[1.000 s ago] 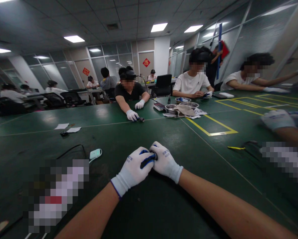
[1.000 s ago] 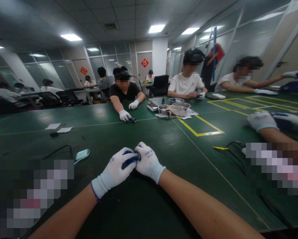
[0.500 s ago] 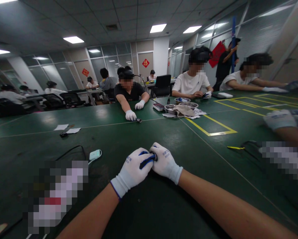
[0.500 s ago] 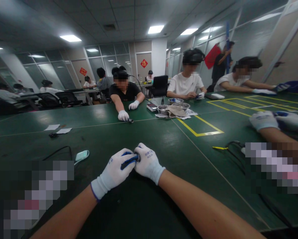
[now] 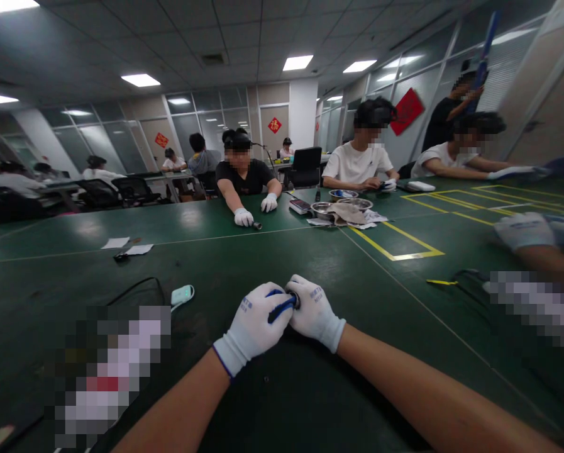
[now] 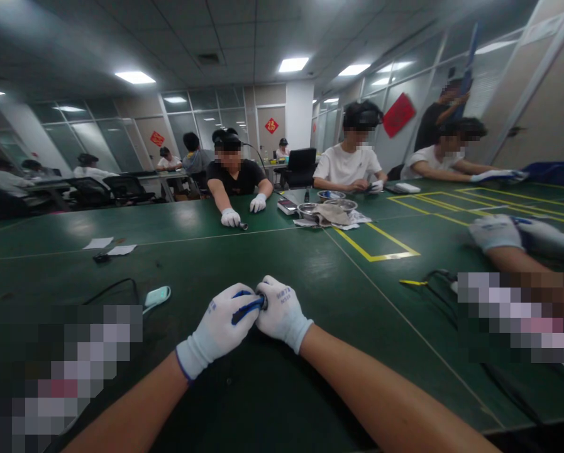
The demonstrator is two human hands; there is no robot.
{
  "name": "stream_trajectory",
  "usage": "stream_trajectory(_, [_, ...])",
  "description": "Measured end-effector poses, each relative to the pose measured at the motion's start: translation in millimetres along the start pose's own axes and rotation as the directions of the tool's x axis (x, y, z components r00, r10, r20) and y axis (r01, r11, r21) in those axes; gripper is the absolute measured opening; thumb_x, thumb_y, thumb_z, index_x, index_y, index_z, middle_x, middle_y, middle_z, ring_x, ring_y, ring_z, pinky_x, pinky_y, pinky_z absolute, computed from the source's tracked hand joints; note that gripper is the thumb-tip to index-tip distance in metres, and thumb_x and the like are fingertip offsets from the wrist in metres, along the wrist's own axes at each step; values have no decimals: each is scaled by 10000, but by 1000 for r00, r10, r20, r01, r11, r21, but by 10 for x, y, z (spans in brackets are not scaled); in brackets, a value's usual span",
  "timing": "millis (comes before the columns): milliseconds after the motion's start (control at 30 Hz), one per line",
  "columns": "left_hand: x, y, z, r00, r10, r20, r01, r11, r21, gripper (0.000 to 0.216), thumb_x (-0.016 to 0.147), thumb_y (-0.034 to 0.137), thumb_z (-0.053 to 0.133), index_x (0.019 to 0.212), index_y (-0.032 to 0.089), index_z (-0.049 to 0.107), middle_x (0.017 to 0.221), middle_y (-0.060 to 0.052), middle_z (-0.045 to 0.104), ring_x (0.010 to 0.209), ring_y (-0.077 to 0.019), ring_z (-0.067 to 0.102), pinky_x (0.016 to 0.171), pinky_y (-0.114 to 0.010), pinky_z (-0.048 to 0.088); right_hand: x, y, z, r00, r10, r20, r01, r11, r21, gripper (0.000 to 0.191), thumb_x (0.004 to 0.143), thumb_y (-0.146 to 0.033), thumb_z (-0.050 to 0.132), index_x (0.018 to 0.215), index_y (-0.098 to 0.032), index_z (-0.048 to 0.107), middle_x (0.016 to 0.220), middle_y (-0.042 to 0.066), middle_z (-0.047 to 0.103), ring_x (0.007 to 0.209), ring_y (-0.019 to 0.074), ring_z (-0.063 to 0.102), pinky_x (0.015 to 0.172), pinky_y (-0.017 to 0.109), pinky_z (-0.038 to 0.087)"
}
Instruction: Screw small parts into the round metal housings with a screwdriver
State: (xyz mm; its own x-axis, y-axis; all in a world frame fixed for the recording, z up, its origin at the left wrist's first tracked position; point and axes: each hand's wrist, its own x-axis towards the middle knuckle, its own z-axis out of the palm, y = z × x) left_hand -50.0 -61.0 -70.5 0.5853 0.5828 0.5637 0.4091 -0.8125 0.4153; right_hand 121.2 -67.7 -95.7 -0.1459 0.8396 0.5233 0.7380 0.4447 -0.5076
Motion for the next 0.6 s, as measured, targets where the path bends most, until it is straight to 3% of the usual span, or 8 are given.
stream_trajectory(600, [0,22,9,1000,-14,-4,14,1000,-28,176,961,239,618,1018,202,780,1009,-74,724,915,-202,700,856,-349,594,-11,80,9,990,-119,-73,120,993,11,80,786,-221,617,730,-207,561,765,20,575,619,146,562,567,267,413])
